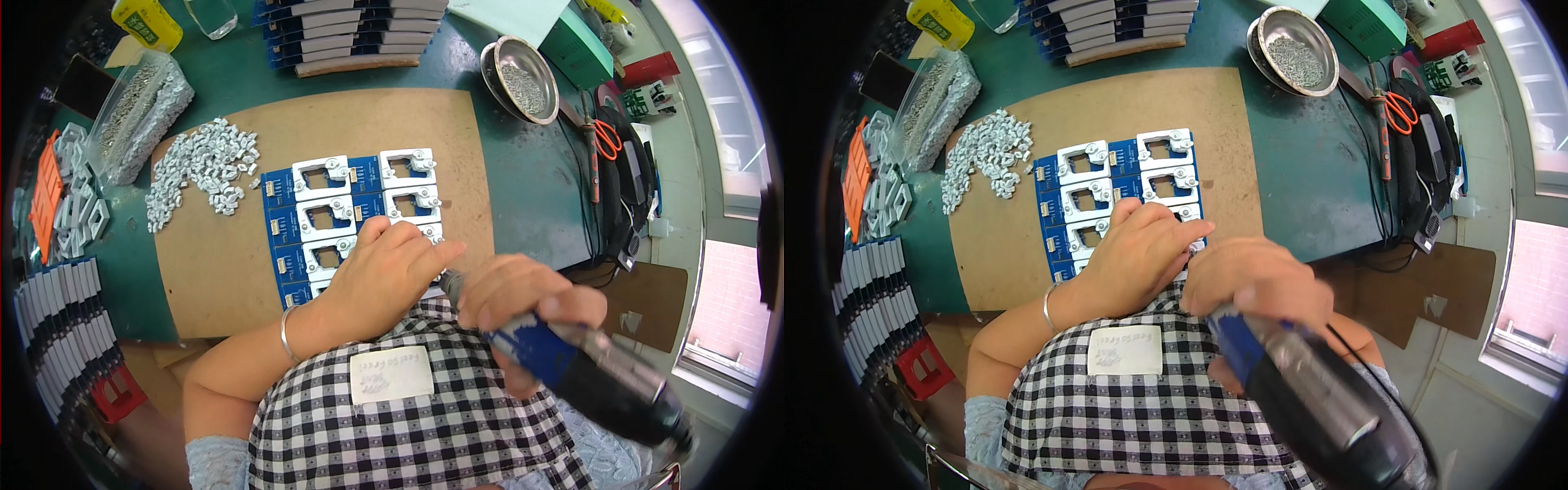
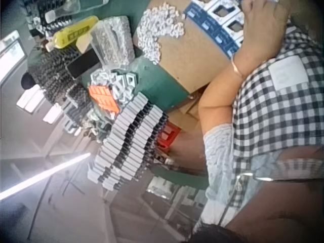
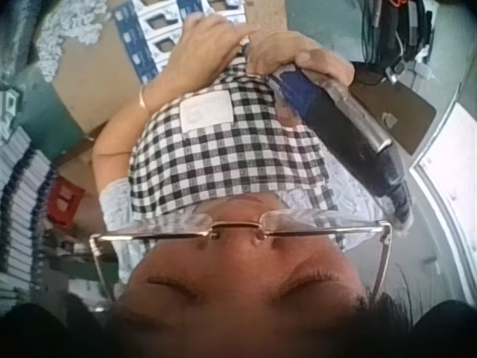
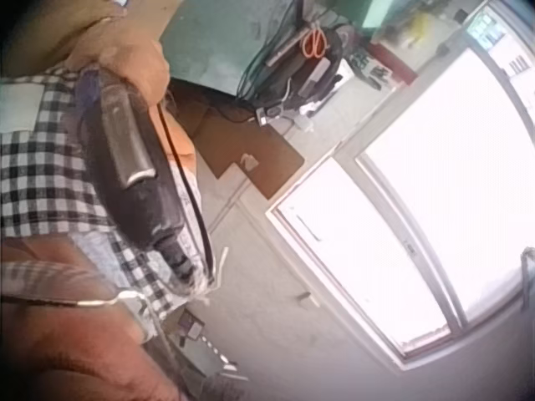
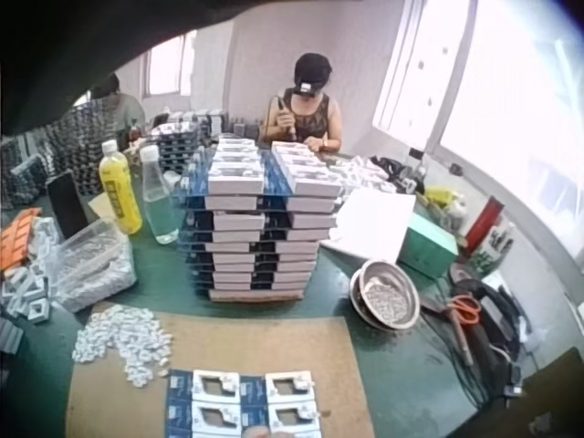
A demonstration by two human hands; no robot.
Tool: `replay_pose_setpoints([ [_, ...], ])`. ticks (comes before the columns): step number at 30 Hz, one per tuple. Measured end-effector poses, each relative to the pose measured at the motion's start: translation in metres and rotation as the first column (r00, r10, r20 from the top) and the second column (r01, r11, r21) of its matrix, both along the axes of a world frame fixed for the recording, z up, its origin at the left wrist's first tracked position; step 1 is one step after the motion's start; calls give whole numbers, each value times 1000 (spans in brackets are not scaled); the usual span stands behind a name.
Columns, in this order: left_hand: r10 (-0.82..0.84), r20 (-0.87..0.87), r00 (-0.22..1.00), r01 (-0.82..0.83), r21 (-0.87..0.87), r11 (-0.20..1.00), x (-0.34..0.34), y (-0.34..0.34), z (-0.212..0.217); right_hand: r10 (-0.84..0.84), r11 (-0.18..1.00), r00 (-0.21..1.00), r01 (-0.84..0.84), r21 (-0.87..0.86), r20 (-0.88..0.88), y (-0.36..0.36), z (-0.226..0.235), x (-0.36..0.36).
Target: The person assembles circuit boards by positioning small plastic components onto the boards by hand and fastening them using an electric screwdriver.
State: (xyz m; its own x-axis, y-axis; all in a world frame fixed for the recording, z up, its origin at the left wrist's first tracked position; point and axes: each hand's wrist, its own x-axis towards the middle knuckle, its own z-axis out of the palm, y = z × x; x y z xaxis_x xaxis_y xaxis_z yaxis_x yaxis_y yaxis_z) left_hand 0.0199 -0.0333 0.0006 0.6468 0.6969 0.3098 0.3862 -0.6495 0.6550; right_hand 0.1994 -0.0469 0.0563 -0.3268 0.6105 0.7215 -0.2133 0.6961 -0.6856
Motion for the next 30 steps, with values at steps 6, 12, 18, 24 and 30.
replay_pose_setpoints([
  [6,95,179,979,-87,-53,995,-10,1,28,-84,911,954,-43,-410,-288,14,3,12],
  [12,351,4,936,-351,-38,936,-85,-19,27,-389,893,847,251,-373,-362,6,-3,45],
  [18,356,-298,886,-307,199,931,-69,-39,15,-425,890,848,328,-317,-316,5,-9,33],
  [24,351,-139,926,-311,248,917,-78,-45,13,-379,921,860,316,-226,-343,-7,-29,33],
  [30,423,1,906,-345,579,738,-93,14,119,-397,911,862,327,-253,-316,-10,-34,35],
])
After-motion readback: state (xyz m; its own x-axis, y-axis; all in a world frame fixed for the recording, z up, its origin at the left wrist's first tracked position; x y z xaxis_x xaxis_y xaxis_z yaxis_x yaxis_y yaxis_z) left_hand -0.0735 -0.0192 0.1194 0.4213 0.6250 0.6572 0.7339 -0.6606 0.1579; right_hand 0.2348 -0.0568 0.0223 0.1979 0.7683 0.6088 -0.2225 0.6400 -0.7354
